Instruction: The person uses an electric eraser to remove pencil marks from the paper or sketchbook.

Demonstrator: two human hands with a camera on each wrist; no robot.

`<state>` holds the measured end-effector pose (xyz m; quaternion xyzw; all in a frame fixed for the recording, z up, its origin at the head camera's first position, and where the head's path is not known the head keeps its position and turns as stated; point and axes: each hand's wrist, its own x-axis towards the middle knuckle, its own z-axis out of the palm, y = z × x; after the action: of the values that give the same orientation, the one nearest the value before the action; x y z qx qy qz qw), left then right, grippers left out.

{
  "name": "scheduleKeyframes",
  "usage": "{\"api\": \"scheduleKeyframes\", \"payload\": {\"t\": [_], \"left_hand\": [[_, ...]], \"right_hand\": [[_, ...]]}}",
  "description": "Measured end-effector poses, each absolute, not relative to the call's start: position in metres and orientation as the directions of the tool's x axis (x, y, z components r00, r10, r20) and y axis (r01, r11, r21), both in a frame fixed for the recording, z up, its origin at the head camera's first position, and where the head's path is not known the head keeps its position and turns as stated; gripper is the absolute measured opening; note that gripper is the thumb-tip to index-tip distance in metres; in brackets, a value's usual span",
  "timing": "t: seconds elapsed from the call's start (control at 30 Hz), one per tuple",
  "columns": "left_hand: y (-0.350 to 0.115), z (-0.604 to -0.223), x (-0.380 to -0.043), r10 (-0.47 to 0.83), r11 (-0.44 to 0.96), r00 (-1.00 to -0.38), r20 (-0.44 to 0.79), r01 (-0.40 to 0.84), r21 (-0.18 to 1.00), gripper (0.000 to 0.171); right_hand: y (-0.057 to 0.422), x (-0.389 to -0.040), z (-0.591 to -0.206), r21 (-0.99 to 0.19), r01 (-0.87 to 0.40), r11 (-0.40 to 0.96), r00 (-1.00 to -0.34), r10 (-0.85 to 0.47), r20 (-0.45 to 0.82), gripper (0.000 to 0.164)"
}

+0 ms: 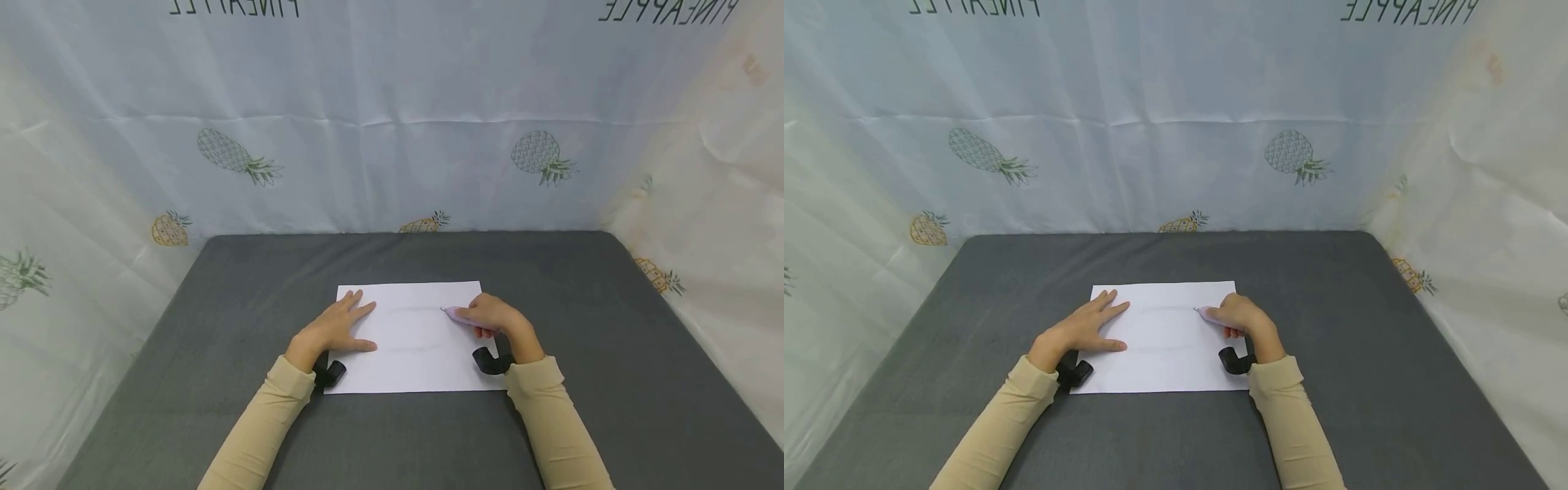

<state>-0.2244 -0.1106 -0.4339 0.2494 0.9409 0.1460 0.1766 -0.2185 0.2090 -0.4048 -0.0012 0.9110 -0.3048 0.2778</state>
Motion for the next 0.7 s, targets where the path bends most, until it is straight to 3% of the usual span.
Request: {"api": "scheduleKeyframes", "payload": {"t": [0.7], "left_hand": [[-0.1159, -0.4415, -0.2256, 0.544, 0.806, -0.809, -0.223, 0.428, 0.409, 0.087]], "right_hand": [[0.2085, -0.2141, -0.4009, -0.52, 0.157, 0.839, -0.841, -0.163, -0.517, 0.047]]}}
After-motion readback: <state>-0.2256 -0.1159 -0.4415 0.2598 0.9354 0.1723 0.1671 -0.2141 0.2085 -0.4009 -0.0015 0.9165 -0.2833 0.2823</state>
